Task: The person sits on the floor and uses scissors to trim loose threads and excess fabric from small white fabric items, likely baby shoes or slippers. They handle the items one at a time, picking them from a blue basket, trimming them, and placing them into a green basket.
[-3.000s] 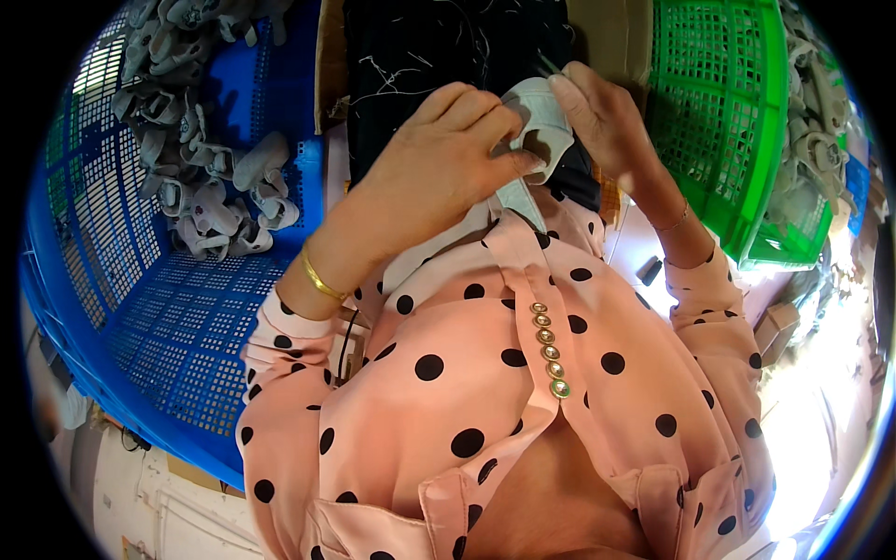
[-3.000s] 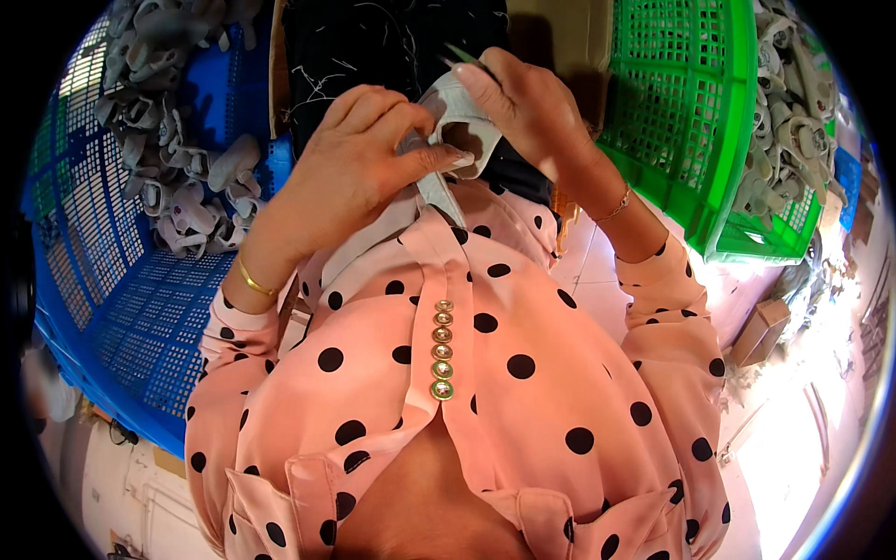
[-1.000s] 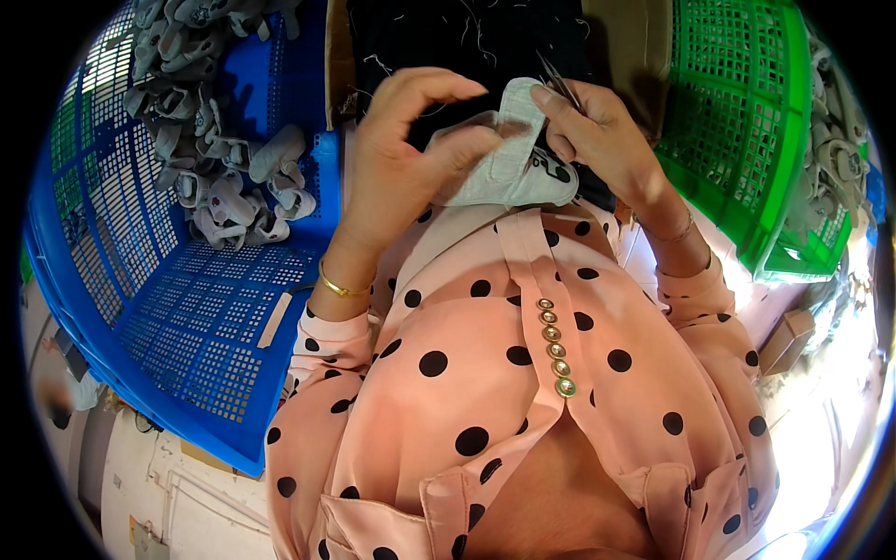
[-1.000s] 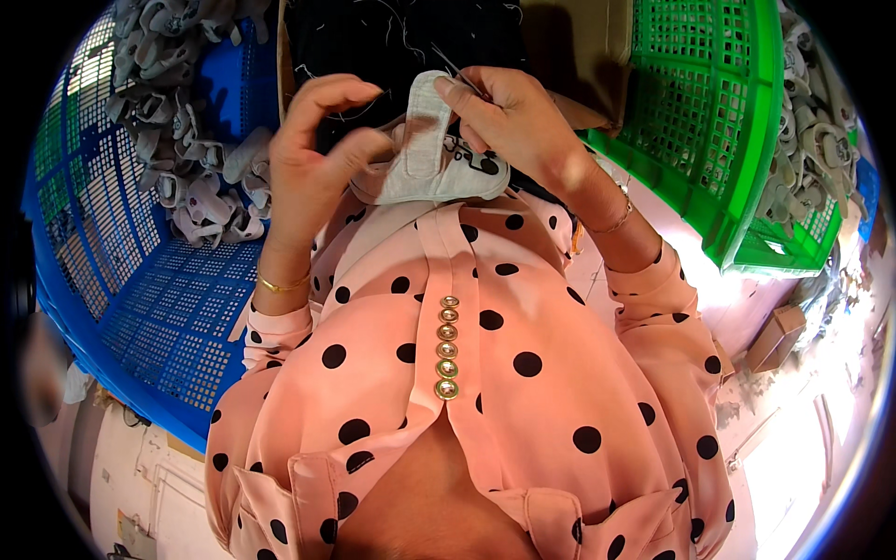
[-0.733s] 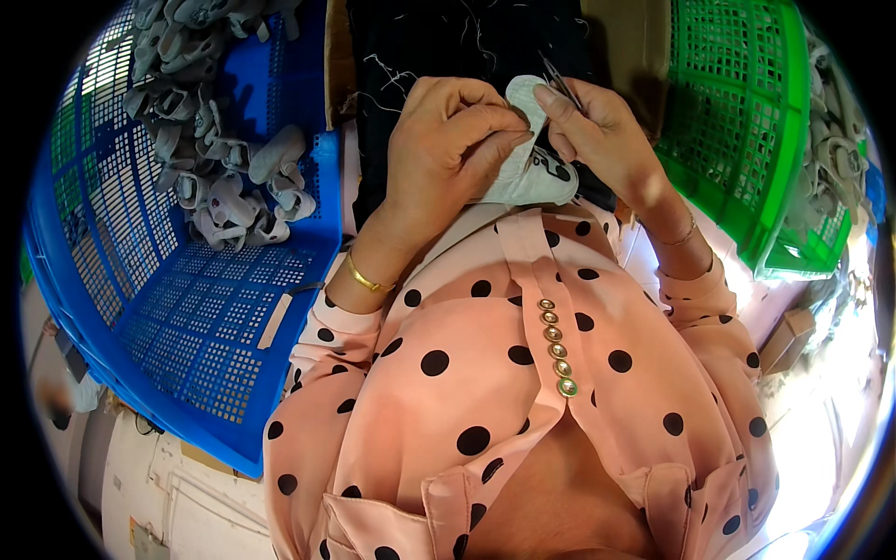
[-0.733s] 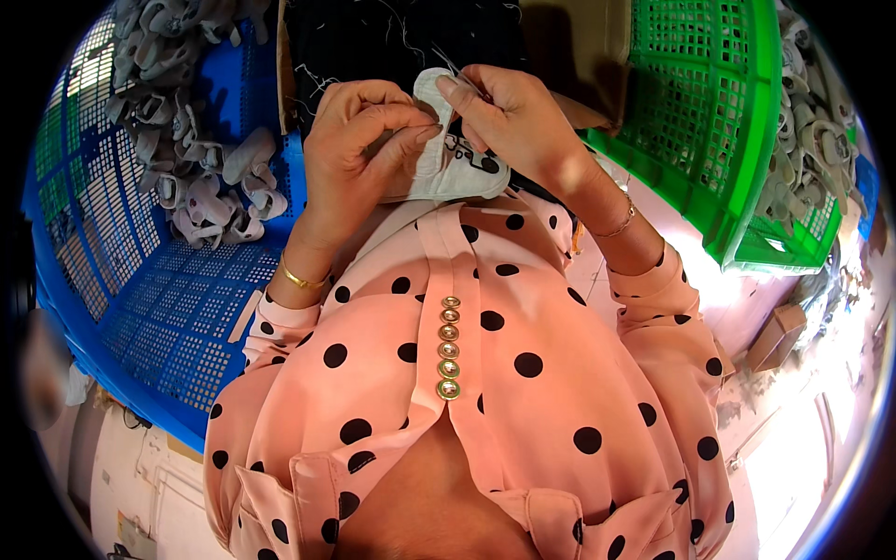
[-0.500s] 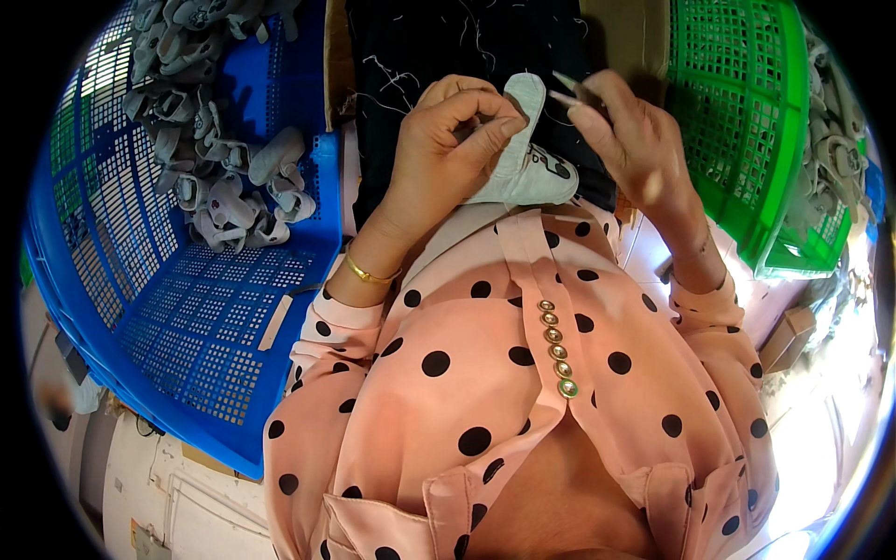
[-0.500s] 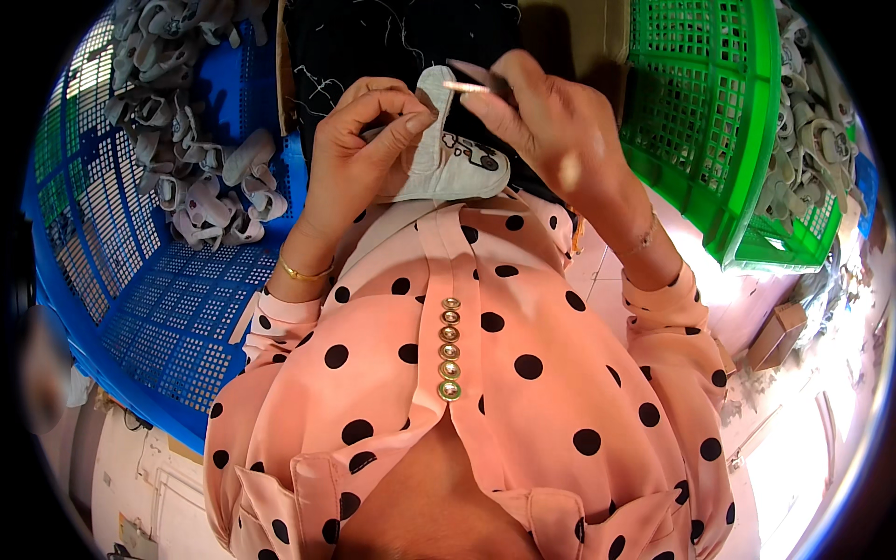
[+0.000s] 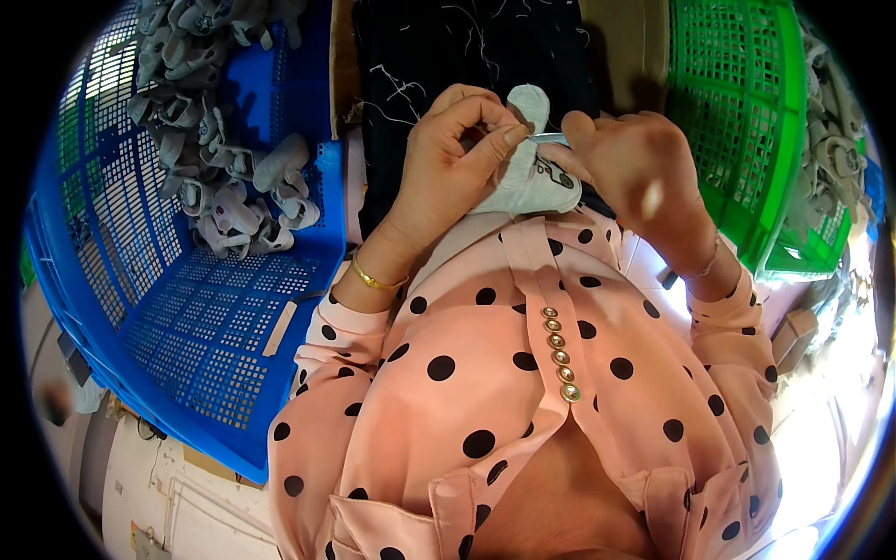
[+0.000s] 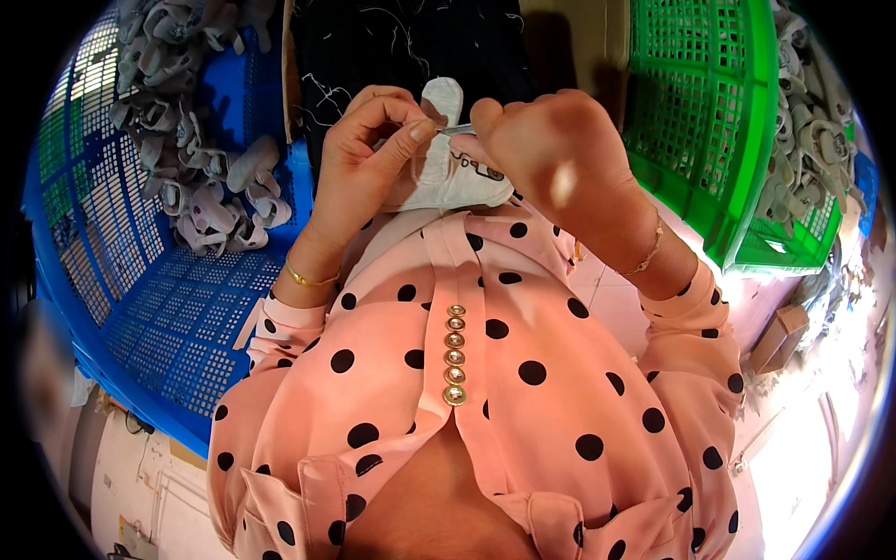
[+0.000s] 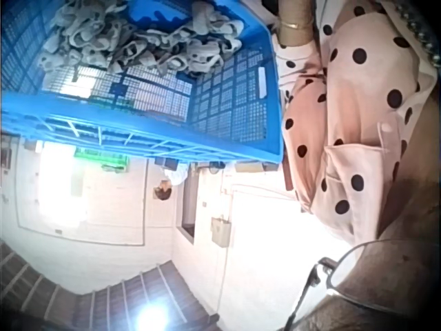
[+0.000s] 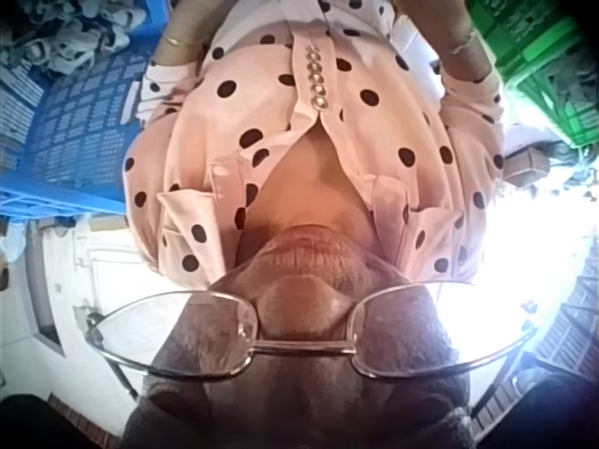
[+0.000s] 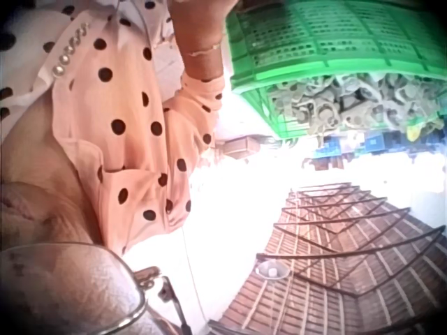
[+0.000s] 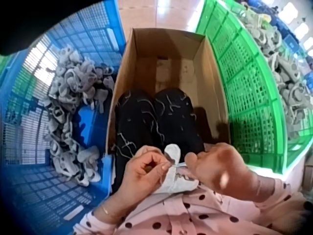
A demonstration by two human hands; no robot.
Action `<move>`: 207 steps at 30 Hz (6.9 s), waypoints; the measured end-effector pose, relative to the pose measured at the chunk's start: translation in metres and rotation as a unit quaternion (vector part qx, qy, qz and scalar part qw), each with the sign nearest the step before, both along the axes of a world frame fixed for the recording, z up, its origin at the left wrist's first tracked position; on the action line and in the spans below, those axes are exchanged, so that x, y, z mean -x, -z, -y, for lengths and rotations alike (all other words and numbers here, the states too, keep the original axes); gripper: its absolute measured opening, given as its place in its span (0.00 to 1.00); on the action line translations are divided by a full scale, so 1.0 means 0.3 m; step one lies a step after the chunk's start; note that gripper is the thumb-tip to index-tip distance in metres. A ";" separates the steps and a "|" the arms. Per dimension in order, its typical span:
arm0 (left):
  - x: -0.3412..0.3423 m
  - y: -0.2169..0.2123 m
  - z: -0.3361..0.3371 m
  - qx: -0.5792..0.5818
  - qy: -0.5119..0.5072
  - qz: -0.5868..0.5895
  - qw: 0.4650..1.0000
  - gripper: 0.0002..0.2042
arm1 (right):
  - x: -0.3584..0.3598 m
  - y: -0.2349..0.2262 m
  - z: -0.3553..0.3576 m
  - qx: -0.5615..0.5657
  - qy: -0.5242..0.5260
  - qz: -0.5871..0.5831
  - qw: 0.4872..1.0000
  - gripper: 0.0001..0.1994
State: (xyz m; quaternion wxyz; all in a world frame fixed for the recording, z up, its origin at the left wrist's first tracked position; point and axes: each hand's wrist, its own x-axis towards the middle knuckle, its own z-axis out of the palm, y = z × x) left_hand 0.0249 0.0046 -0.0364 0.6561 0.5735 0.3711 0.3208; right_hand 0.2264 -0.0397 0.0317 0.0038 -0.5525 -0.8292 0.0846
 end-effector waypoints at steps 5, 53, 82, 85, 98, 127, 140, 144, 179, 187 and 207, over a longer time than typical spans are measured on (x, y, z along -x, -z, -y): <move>0.024 -0.001 -0.006 0.150 -0.035 0.094 0.984 0.07 | -0.044 0.060 0.005 -0.083 -0.007 -0.061 0.995 0.18; 0.054 -0.105 -0.014 0.036 0.093 -0.166 0.981 0.15 | 0.058 0.099 0.018 0.064 0.267 -0.476 0.836 0.23; 0.031 -0.121 0.026 -0.400 -0.037 -0.165 0.901 0.05 | 0.070 -0.012 -0.006 0.303 0.345 -0.629 0.627 0.09; 0.037 -0.115 0.022 -0.447 -0.022 -0.225 0.865 0.04 | 0.074 0.000 -0.022 0.290 0.346 -0.592 0.668 0.08; 0.010 -0.068 -0.024 -0.282 -0.048 -0.180 0.941 0.08 | 0.025 0.059 -0.062 0.298 0.336 -0.595 0.666 0.09; 0.013 -0.079 -0.051 -0.354 -0.037 -0.236 0.904 0.09 | -0.007 0.128 -0.074 0.292 0.300 -0.635 0.649 0.07; -0.048 0.001 -0.047 -0.381 -0.078 -0.184 0.903 0.06 | -0.012 0.035 -0.082 -0.136 0.118 -0.111 0.977 0.21; -0.047 0.012 -0.042 -0.370 -0.080 -0.164 0.911 0.07 | -0.013 -0.010 -0.085 -0.138 0.041 -0.003 0.990 0.21; -0.054 0.006 -0.040 -0.235 -0.125 -0.120 0.956 0.05 | 0.011 -0.020 -0.136 -0.072 -0.011 0.118 0.990 0.16; -0.045 0.025 -0.063 -0.331 -0.096 -0.125 0.931 0.03 | 0.023 0.002 -0.141 -0.085 -0.010 0.127 0.988 0.17; 0.068 -0.015 -0.109 -0.259 0.152 -0.200 0.933 0.09 | 0.044 0.166 -0.019 0.308 0.338 -0.588 0.668 0.15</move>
